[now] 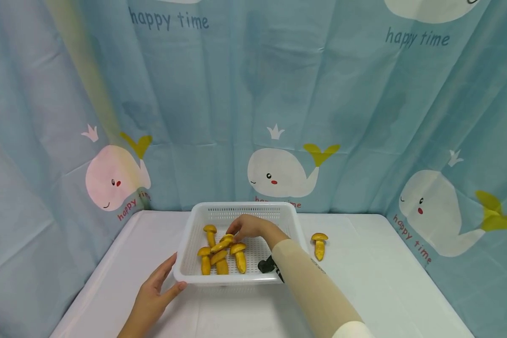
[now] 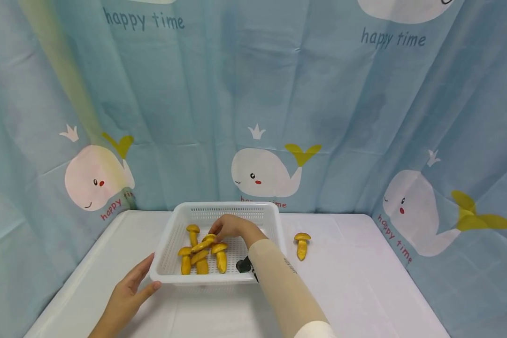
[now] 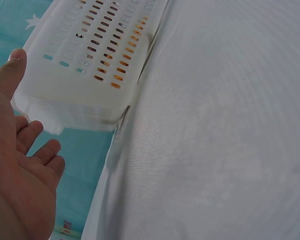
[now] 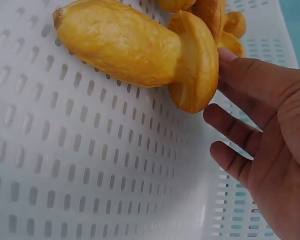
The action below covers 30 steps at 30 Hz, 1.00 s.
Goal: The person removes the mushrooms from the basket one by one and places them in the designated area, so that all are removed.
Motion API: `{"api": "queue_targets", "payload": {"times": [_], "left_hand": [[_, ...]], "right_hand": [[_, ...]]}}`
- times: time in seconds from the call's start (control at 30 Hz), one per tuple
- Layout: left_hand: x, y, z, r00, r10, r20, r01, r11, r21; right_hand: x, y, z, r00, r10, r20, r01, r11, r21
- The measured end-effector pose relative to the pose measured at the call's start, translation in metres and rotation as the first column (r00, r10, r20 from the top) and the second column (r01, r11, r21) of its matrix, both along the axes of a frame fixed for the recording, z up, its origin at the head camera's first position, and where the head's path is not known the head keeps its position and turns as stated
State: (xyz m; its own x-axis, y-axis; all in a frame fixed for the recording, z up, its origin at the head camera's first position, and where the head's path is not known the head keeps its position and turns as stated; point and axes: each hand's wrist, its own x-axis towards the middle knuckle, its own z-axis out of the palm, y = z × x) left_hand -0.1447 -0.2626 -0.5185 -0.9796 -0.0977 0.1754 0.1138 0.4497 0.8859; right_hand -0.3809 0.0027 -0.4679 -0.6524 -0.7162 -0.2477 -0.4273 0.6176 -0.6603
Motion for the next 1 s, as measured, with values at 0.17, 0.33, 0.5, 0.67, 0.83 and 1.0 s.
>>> {"api": "queue_targets", "payload": {"times": [0.17, 0.33, 0.5, 0.67, 0.83, 1.0], "left_hand": [[0.000, 0.000, -0.001, 1.000, 0.004, -0.012, -0.004, 1.000, -0.013], [0.000, 0.000, -0.002, 1.000, 0.003, -0.026, -0.004, 1.000, -0.019], [0.000, 0.000, -0.003, 0.999, 0.003, -0.037, -0.004, 0.999, -0.039], [0.001, 0.001, -0.004, 0.999, -0.003, -0.042, 0.001, 1.000, -0.028], [-0.001, 0.000, -0.006, 0.999, 0.005, -0.040, -0.007, 0.999, -0.045], [0.000, 0.000, -0.004, 0.999, 0.010, -0.041, -0.012, 0.999, -0.047]], "right_hand": [[0.000, -0.001, 0.001, 1.000, -0.005, -0.007, 0.005, 1.000, -0.008], [-0.001, -0.001, 0.001, 0.999, -0.015, -0.052, 0.013, 1.000, -0.021], [-0.002, 0.000, 0.003, 0.993, -0.040, -0.110, 0.034, 0.998, -0.056], [0.001, 0.001, 0.010, 0.988, -0.070, -0.139, 0.055, 0.993, -0.108], [0.004, 0.002, 0.022, 0.978, -0.108, -0.177, 0.085, 0.988, -0.132], [0.004, 0.004, 0.033, 0.963, -0.127, -0.237, 0.095, 0.985, -0.141]]}}
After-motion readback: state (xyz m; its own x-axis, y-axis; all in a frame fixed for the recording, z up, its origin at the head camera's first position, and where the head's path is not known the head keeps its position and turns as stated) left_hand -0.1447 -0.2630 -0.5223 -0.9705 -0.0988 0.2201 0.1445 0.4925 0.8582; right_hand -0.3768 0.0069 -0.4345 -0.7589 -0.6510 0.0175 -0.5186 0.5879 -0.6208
